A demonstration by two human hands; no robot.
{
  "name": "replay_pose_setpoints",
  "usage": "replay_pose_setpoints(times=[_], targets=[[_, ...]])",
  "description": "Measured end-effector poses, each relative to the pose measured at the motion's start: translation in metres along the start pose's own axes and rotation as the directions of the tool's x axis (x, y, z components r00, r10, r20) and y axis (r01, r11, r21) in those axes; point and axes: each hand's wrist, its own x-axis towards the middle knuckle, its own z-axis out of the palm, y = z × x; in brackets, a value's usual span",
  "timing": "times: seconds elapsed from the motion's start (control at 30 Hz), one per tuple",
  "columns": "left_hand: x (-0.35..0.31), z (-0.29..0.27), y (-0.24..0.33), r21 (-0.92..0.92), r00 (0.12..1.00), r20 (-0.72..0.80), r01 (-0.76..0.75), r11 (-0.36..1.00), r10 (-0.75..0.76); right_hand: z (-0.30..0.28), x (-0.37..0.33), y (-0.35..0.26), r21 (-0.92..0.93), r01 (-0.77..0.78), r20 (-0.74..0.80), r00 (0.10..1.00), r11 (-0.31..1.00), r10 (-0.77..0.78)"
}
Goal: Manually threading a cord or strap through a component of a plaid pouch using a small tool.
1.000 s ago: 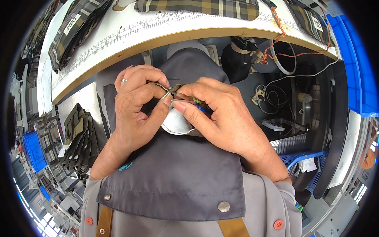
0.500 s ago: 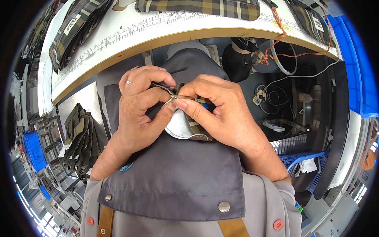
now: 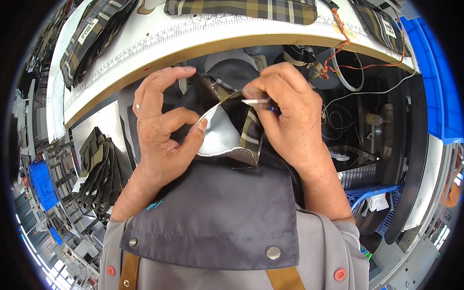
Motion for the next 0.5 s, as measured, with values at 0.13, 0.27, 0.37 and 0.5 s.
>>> replay_pose_setpoints(times=[0.13,0.27,0.37,0.5], targets=[[-0.003,0.003,-0.006,-0.016,0.997,0.073,0.030,0.999,-0.029,-0.006,0.002,-0.014,0.072,0.001,0.085,0.996,0.997,-0.007],[0.011,-0.005,0.003,0.035,0.999,0.007,0.032,0.999,-0.032,-0.002,0.003,-0.019,0.183,0.035,0.126,0.990,0.983,-0.059],[0.018,-0.006,-0.001,0.153,1.000,0.013,-0.016,0.988,0.014,0.001,0.002,-0.020,0.314,0.037,0.204,0.973,0.949,-0.106],[0.019,-0.007,-0.013,-0.033,0.976,0.134,-0.168,0.985,0.171,0.004,0.000,-0.011,0.316,0.004,0.160,0.985,0.949,-0.057]])
